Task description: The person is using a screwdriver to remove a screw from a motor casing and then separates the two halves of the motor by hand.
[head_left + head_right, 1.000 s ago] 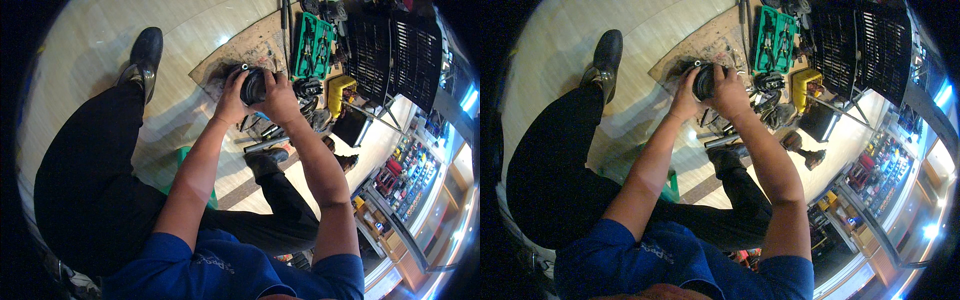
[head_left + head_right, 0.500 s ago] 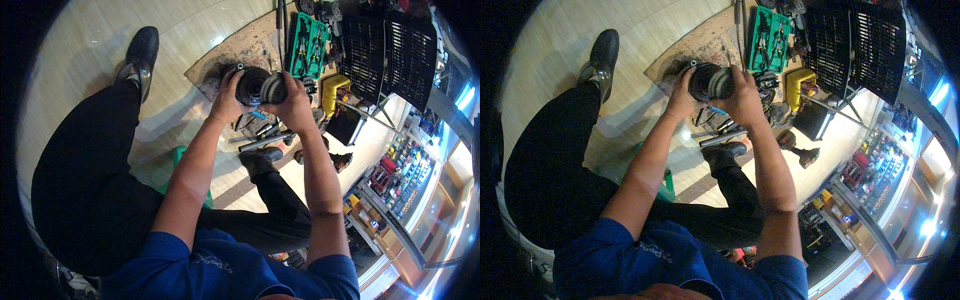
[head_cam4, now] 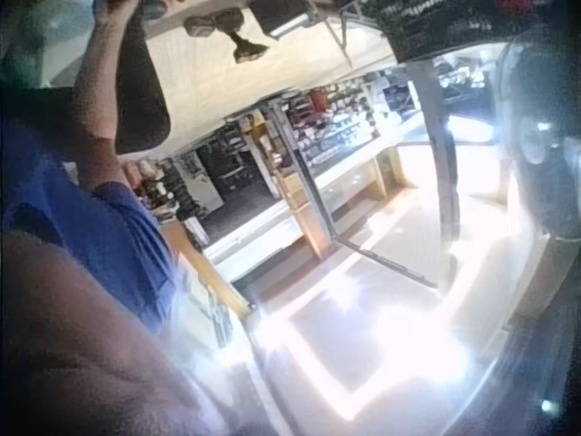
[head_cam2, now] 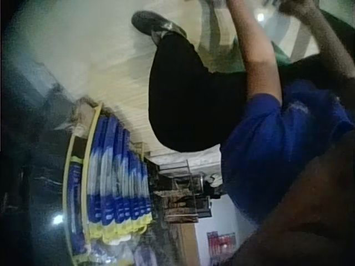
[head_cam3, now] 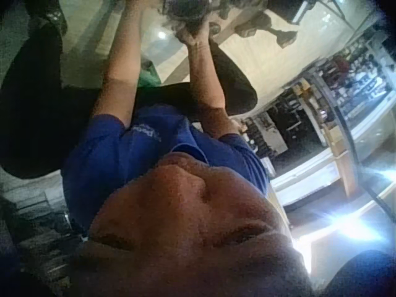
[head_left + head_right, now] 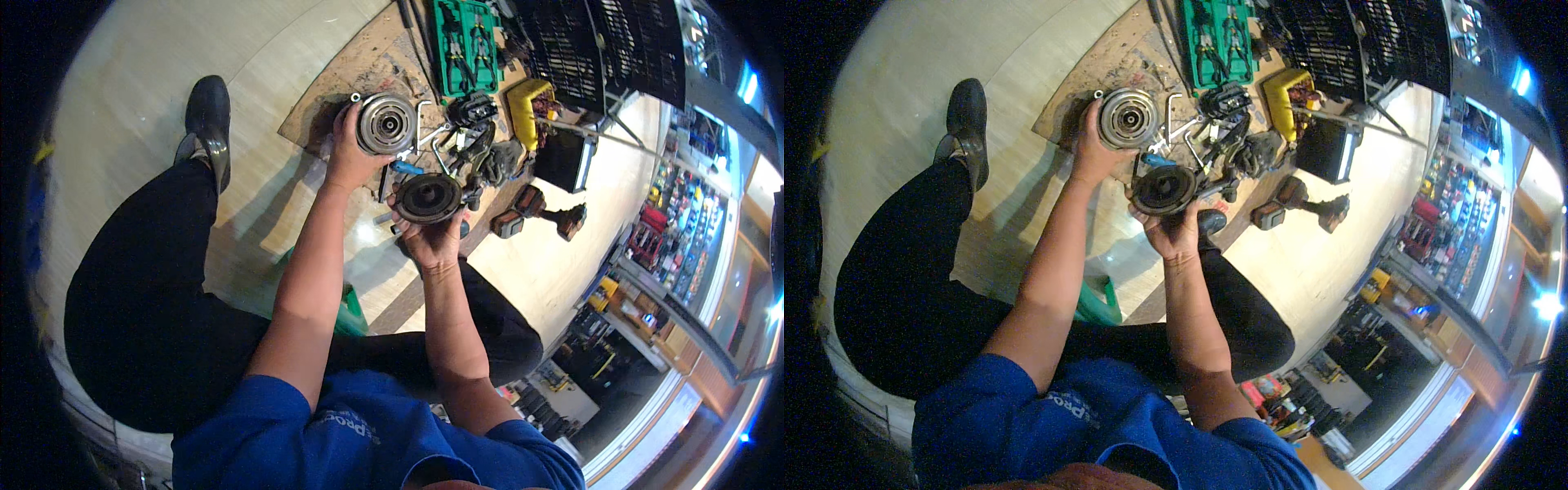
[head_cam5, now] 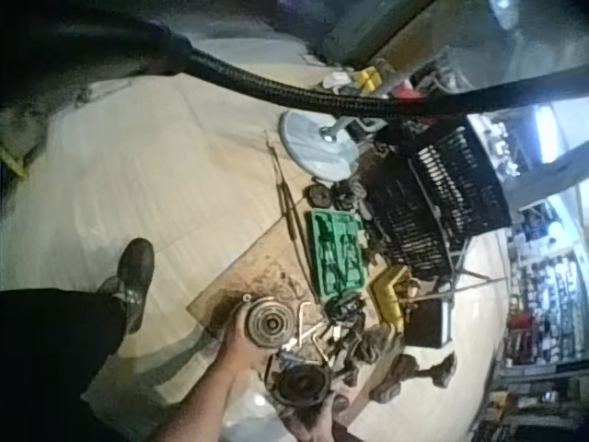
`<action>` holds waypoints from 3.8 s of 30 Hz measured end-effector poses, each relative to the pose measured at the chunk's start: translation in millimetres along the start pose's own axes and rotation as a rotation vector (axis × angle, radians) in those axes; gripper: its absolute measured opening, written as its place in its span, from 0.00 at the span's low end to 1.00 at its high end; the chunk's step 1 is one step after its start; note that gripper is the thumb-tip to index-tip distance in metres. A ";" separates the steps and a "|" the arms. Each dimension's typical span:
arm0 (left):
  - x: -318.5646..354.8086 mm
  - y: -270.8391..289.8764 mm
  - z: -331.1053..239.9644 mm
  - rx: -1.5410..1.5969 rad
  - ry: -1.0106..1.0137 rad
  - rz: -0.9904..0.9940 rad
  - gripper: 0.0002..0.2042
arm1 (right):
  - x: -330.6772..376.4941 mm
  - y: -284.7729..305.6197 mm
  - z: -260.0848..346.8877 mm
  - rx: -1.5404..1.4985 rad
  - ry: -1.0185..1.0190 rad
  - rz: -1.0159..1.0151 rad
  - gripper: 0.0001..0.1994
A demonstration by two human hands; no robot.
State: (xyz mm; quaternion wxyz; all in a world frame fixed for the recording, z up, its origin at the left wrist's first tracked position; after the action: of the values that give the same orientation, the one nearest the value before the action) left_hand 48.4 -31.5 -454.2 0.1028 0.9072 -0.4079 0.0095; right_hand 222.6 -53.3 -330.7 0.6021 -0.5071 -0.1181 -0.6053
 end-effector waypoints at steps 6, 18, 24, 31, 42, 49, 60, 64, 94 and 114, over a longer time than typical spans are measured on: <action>-7.7 5.5 4.6 -0.066 0.000 0.095 0.60 | 39.8 -14.3 -30.0 -0.372 0.009 0.242 0.54; -14.2 43.5 -107.4 -0.326 -0.182 -0.022 0.53 | 90.6 -15.3 -29.5 -0.544 0.040 0.617 0.57; -10.6 83.4 -201.1 -0.378 -0.445 -0.044 0.47 | 103.4 -26.2 -23.5 -0.601 0.091 0.428 0.55; -25.9 124.3 -341.9 -0.457 -0.791 -0.003 0.39 | 108.6 -24.9 -18.6 -0.594 0.065 0.688 0.52; -31.1 149.7 -372.7 -0.883 -0.883 0.421 0.37 | 104.5 -31.1 -12.4 -0.649 0.045 0.725 0.51; -17.5 127.8 -366.4 -0.877 -0.720 0.685 0.38 | 95.6 -40.9 -6.8 -0.733 -0.001 0.605 0.43; -16.9 127.2 -360.1 -0.927 -0.726 0.751 0.38 | 83.9 -59.1 -16.2 -0.742 -0.030 0.645 0.44; -23.6 129.3 -353.4 -0.951 -0.722 0.757 0.38 | 74.5 -61.5 -22.1 -0.755 -0.076 0.610 0.44; -18.2 126.2 -351.9 -1.023 -0.734 0.753 0.37 | 81.3 -63.3 -29.5 -0.653 -0.037 0.711 0.51; -19.0 131.0 -352.6 -0.995 -0.736 0.722 0.36 | 80.4 -62.2 -32.5 -0.669 -0.103 0.671 0.45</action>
State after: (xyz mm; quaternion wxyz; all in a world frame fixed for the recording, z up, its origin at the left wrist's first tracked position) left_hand -38.0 -33.6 -87.5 0.3506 0.5057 -0.6467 -0.4508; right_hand 173.7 -111.4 -255.6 0.5614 -0.7125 0.2241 -0.3563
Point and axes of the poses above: each hand's wrist, its own x-axis away from the middle knuckle, its own y-axis out of the back of the hand, z = x × y, the point moved 1 cm from there along -x, towards the middle knuckle, and after that the axes turned 12 degrees about -z, right-handed, at the moved point
